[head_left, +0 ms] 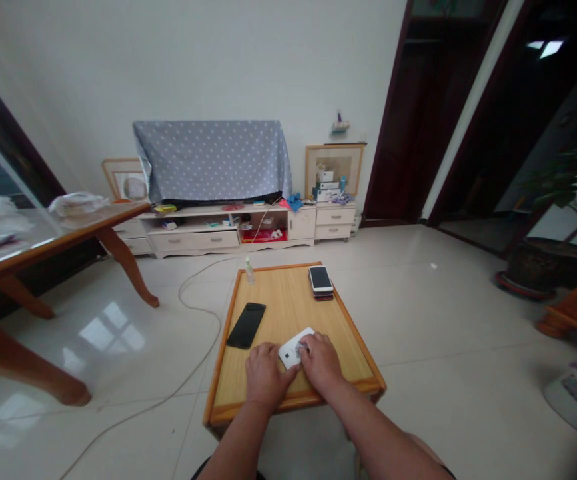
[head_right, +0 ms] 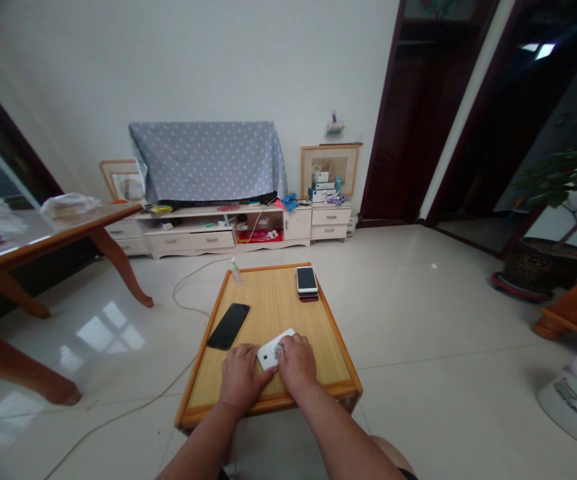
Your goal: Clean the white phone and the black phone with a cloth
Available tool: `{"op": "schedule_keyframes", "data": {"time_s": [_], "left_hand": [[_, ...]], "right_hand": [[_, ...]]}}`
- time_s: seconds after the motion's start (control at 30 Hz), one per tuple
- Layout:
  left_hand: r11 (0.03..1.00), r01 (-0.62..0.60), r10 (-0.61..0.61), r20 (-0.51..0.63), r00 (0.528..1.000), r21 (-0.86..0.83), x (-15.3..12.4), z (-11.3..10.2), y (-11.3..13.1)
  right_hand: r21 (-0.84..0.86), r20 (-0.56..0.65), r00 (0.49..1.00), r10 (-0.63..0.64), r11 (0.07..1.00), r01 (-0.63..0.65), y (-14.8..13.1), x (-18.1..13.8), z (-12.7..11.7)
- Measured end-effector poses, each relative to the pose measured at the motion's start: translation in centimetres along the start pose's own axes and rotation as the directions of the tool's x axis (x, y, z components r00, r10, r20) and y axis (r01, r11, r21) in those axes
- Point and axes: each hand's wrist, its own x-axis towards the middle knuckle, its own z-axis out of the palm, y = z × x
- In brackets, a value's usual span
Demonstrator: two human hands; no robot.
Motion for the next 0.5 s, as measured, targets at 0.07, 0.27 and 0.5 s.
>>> {"op": "schedule_keyframes", "data": {"time_s": [0.07,0.27,0.5], "left_hand": [[1.0,0.013,-0.013,0.003,1.0,0.011,0.0,0.0,0.1],[0.999,0.027,-0.027,-0.025,0.999,-0.033,-0.1,0.3,0.1],[0.993,0.028,-0.031,-0.027,0.999,-0.111,-0.2,0.4,-0.2]], "right_hand": [[0.009,-0.013,1.0,0.006,1.0,-0.005,0.1,0.1,0.1],[0.046,-0.029,1.0,-0.003,0.999,0.005,0.2,-0.1,0.4],[0.072,-0.057,0.998,0.025,0.997,-0.02,1.1,0.6,0.5]]}}
